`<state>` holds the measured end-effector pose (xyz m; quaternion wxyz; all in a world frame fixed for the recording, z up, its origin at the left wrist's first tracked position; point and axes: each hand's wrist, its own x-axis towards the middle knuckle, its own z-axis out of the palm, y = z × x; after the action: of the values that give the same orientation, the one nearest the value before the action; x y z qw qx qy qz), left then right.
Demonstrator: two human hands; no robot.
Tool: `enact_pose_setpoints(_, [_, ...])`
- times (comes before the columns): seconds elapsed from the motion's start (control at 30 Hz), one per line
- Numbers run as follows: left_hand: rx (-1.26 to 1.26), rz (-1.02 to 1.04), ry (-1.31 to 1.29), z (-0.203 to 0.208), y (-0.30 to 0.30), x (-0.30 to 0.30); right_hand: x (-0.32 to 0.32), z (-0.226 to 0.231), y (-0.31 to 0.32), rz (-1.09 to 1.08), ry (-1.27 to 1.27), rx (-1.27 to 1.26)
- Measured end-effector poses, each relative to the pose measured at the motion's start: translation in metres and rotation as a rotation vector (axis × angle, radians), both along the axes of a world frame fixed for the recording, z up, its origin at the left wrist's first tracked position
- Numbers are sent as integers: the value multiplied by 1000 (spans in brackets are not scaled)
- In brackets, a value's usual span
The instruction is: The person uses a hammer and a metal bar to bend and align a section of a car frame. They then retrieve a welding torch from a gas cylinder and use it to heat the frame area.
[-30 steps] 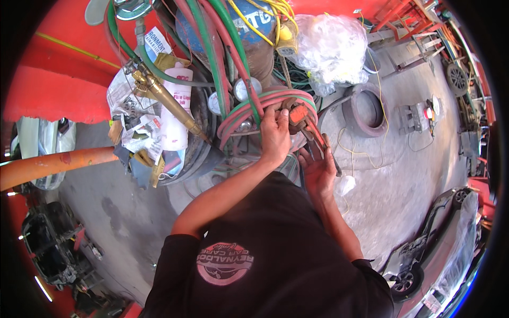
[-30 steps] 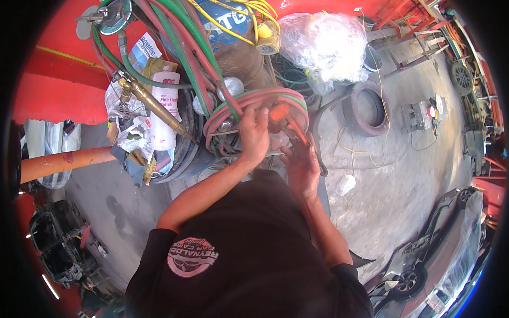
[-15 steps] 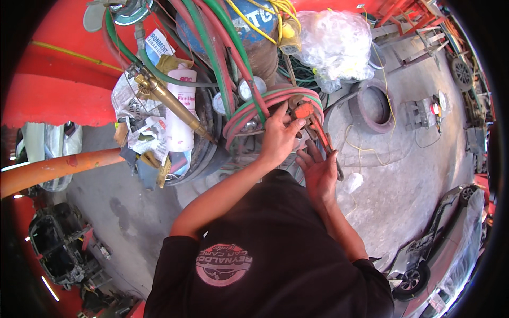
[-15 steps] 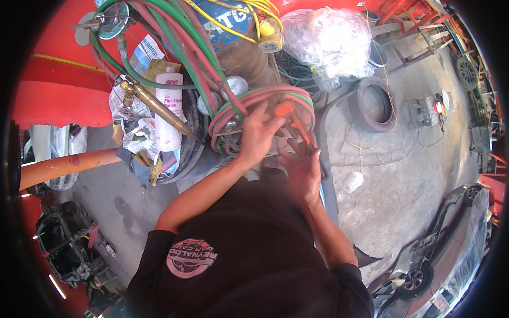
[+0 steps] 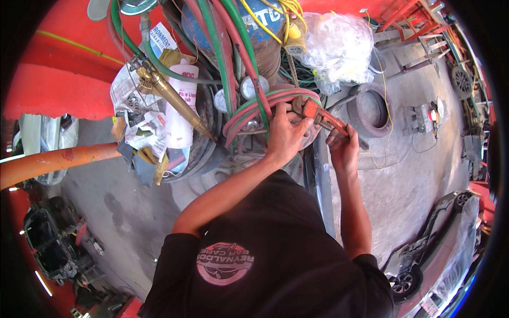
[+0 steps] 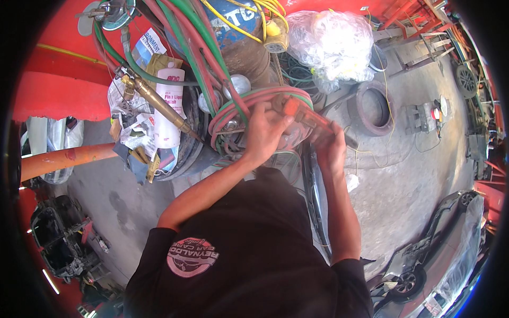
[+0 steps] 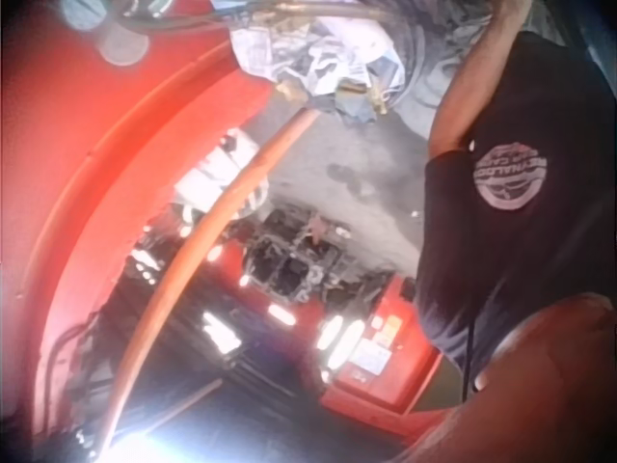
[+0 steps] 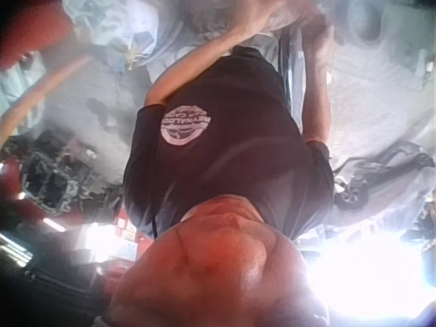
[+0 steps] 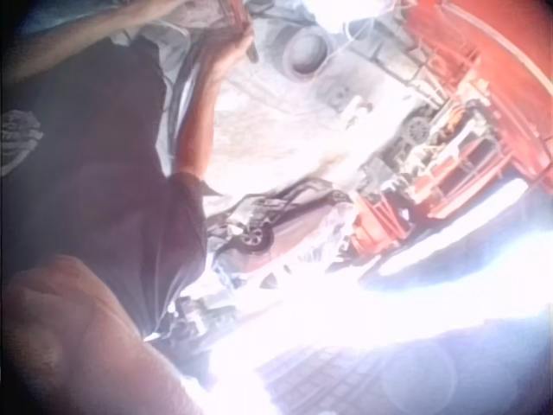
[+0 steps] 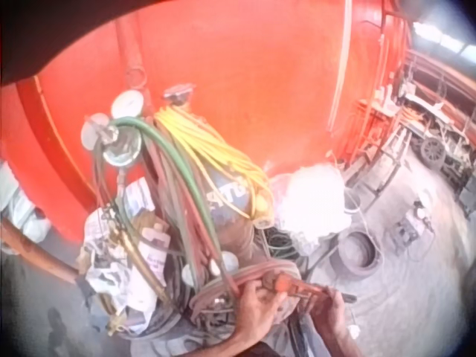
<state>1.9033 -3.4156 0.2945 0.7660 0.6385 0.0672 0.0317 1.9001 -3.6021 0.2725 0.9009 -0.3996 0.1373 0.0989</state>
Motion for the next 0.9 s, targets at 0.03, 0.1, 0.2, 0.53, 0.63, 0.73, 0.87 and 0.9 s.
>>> enact_pose_setpoints(0.03, [-8,26,-40,-1,0,3,10,-2,-2,69,-97,-26])
enact_pose_setpoints(0.1, [-5,-17,18,-2,1,2,11,-1,-9,96,-89,-40])
enact_pose_setpoints(0.2, [-21,-55,79,3,3,-2,11,-2,-11,109,-95,-48])
enact_pose_setpoints(0.53, [-50,-47,55,-9,2,-2,57,-17,-34,219,-156,-57])
enact_pose_setpoints(0.63, [-127,-43,62,-16,5,-1,70,-23,-37,236,-122,-28])
enact_pose_setpoints(0.73, [-214,-61,145,-19,0,6,62,-14,-33,179,-76,-14])
enact_pose_setpoints(0.87, [-93,-68,86,-5,2,-11,38,-2,-33,104,-78,-82])
enact_pose_setpoints(0.9, [-120,-121,128,-2,1,-15,36,-11,-42,135,-115,-25])
